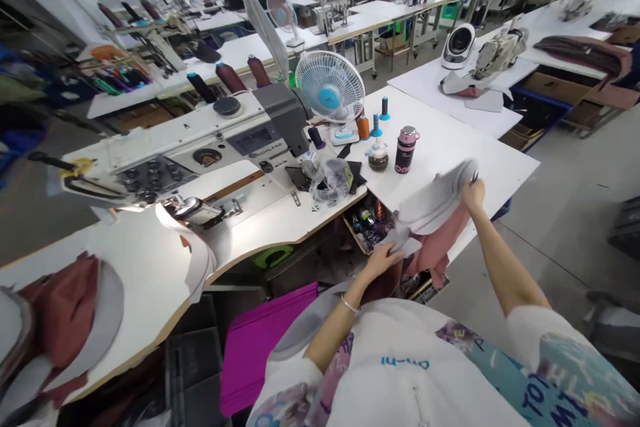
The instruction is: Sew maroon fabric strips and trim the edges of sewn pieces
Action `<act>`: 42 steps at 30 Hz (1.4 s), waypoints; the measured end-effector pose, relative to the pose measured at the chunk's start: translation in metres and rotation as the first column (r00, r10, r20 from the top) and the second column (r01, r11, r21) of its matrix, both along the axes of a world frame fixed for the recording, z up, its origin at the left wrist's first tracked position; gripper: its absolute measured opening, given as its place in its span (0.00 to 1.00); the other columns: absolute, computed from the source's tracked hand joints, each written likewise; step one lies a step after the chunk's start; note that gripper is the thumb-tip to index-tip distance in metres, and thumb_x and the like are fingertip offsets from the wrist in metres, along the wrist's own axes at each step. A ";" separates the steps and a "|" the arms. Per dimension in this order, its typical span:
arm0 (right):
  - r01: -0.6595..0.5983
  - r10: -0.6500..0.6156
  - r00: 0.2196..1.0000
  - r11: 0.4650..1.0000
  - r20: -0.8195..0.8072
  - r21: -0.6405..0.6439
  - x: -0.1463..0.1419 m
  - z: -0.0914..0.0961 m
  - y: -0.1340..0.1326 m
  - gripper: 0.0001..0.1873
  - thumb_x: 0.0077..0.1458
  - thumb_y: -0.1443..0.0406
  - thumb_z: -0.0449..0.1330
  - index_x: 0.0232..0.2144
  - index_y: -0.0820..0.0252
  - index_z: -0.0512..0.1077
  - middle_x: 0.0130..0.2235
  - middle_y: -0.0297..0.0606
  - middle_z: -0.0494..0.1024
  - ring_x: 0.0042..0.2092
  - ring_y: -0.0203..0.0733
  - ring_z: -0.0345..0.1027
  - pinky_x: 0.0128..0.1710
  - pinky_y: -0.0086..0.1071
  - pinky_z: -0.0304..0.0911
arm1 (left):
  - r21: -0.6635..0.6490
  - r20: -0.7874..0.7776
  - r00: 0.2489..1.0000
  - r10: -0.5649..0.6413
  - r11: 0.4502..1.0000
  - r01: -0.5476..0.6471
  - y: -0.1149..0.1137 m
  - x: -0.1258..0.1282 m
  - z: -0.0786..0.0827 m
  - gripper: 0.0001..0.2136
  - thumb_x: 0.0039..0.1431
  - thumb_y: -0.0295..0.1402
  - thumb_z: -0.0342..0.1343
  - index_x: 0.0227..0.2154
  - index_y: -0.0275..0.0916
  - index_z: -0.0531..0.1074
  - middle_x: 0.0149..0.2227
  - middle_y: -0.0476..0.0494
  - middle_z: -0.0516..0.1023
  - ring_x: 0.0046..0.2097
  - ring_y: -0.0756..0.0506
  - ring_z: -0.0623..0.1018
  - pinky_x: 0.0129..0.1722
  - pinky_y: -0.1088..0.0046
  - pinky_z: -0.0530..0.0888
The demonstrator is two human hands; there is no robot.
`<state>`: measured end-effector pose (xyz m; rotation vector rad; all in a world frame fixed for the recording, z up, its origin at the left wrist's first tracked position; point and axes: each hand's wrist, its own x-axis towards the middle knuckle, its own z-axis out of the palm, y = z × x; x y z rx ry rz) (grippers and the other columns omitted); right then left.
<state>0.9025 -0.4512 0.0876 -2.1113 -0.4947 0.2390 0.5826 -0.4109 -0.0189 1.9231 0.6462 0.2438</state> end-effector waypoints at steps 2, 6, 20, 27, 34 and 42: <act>-0.147 0.133 0.976 0.986 -0.175 -0.073 -0.022 -0.025 -0.030 0.19 0.61 0.50 0.48 0.35 0.60 0.60 0.28 0.39 0.68 0.24 0.37 0.61 0.22 0.30 0.55 | 0.003 0.005 1.000 0.022 1.000 -0.022 0.004 0.004 -0.004 0.17 0.59 0.42 0.53 0.45 0.37 0.72 0.41 0.43 0.77 0.43 0.42 0.75 0.47 0.66 0.69; -0.594 0.417 0.624 0.803 -0.661 -0.054 -0.076 -0.075 -0.076 0.33 0.53 0.35 0.47 0.28 0.60 0.63 0.20 0.29 0.61 0.16 0.28 0.45 0.15 0.25 0.41 | -0.029 0.040 0.999 -0.006 1.000 0.007 0.014 0.001 -0.014 0.16 0.55 0.38 0.57 0.47 0.40 0.72 0.45 0.45 0.78 0.45 0.42 0.75 0.49 0.68 0.68; -0.830 0.484 -0.014 0.483 -0.875 0.280 -0.090 -0.123 -0.046 0.33 0.47 0.35 0.54 0.27 0.60 0.60 0.16 0.20 0.51 0.16 0.24 0.36 0.12 0.21 0.33 | -0.142 0.134 0.988 -0.072 0.986 0.091 0.024 -0.008 -0.014 0.14 0.55 0.37 0.58 0.44 0.39 0.74 0.52 0.42 0.75 0.53 0.40 0.73 0.56 0.65 0.65; -0.770 0.683 0.174 0.543 -0.709 0.335 -0.102 -0.106 -0.040 0.30 0.52 0.38 0.53 0.26 0.59 0.60 0.17 0.24 0.56 0.16 0.27 0.42 0.13 0.23 0.39 | -0.167 0.141 0.987 -0.071 0.981 0.095 0.027 -0.014 0.016 0.14 0.54 0.39 0.60 0.40 0.36 0.74 0.41 0.44 0.78 0.43 0.44 0.75 0.48 0.69 0.68; -0.653 0.803 0.568 0.572 -0.179 0.496 -0.191 -0.071 -0.039 0.21 0.45 0.57 0.67 0.37 0.57 0.63 0.36 0.33 0.69 0.35 0.35 0.62 0.35 0.28 0.62 | -0.175 0.467 0.828 0.311 0.950 -0.259 0.048 -0.003 0.141 0.15 0.56 0.43 0.60 0.41 0.38 0.72 0.36 0.49 0.75 0.39 0.48 0.74 0.43 0.74 0.70; -0.562 0.661 0.749 0.598 0.045 0.572 -0.187 0.049 -0.002 0.20 0.42 0.57 0.68 0.30 0.56 0.61 0.28 0.30 0.61 0.30 0.34 0.57 0.29 0.27 0.61 | -0.346 0.760 0.499 0.416 0.909 -0.231 0.072 0.061 0.253 0.18 0.67 0.43 0.44 0.55 0.44 0.65 0.52 0.51 0.69 0.55 0.45 0.72 0.52 0.64 0.71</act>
